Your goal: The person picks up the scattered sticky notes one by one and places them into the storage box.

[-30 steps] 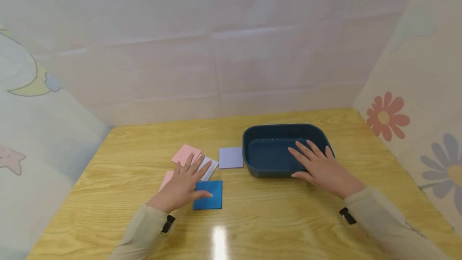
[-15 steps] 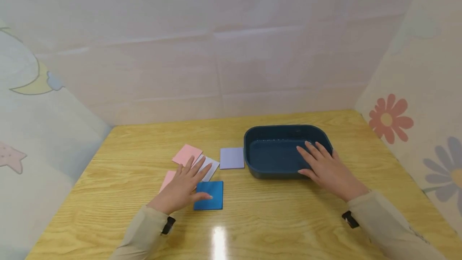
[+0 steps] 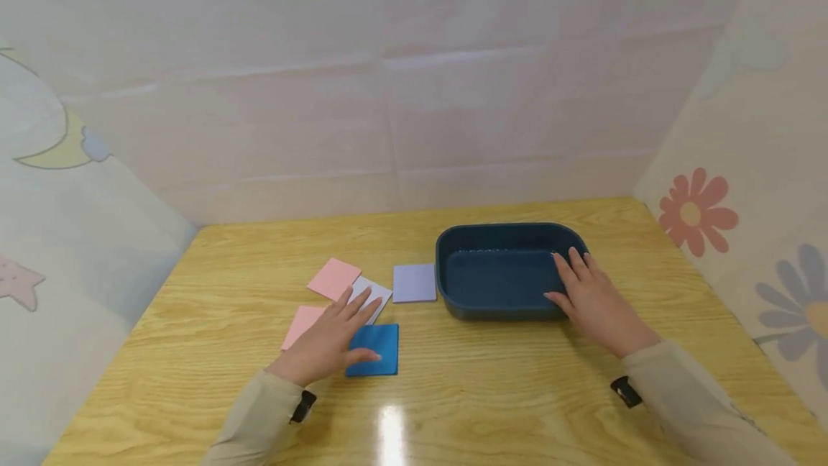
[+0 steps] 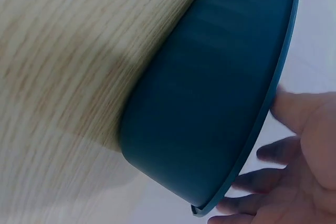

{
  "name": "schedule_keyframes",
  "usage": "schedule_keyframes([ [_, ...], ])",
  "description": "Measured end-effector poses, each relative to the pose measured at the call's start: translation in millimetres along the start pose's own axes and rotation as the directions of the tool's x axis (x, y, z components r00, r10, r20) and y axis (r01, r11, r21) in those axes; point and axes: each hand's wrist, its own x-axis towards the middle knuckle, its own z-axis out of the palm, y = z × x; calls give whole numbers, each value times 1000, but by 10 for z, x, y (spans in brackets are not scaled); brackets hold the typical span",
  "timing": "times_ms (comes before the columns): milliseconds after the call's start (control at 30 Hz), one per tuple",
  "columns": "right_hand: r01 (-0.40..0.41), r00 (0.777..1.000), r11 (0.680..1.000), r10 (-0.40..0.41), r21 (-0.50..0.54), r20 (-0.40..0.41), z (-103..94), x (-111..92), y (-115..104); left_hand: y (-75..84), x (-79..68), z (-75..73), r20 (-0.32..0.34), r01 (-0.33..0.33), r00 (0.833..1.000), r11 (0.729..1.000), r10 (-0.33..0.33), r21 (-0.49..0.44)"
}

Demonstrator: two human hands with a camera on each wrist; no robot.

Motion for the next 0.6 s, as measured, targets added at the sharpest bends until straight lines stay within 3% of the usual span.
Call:
schedule_keyframes([
  [233,-93,996,990,92,102,17,22,24,44,-2,16,-6,53,13,999,999,-10,-51],
  [600,-163,985,954,172,250,-14,-1,70,141,2,20,1,109,45,993,997,-38,-61],
])
